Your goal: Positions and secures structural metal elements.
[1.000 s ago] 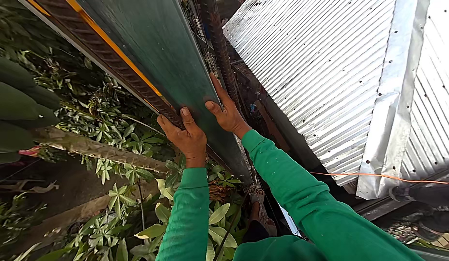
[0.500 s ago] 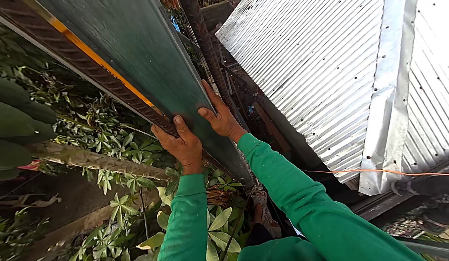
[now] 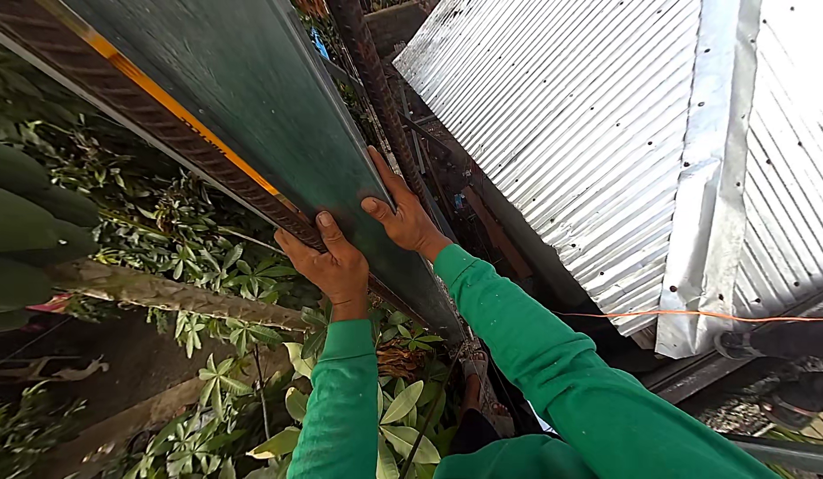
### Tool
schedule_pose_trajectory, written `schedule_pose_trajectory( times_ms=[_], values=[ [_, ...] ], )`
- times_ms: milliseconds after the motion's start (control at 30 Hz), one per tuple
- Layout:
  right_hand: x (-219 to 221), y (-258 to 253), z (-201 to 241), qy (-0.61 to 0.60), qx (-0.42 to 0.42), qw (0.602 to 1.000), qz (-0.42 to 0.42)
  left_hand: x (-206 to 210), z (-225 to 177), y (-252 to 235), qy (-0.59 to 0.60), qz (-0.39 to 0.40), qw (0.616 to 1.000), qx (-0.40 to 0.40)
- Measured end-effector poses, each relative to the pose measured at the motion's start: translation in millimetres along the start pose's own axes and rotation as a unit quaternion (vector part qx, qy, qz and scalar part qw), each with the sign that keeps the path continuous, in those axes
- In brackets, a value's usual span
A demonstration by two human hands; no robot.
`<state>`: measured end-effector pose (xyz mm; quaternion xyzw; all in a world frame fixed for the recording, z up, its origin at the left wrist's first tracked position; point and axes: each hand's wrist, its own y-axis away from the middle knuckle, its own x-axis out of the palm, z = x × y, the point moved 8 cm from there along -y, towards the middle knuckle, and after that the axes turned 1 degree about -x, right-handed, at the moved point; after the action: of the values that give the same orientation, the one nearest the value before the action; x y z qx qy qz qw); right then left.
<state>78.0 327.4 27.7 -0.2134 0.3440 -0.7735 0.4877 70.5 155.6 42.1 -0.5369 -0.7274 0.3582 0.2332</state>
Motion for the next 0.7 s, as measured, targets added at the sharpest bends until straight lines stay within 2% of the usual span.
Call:
schedule_pose_trajectory(
  times_ms=[367, 700],
  values=[
    [-0.4, -0.1, -0.3, -0.001, -0.006, 1.000, -0.001, -0.2, 1.7, 0.4, -0.001, 0.001, 1.000, -0.007],
    [-0.1, -0.7, -1.1, -0.008, 0.000, 1.000, -0.003, 0.0, 0.8, 0.5, -0.001, -0.004, 1.000, 0.020]
  ],
)
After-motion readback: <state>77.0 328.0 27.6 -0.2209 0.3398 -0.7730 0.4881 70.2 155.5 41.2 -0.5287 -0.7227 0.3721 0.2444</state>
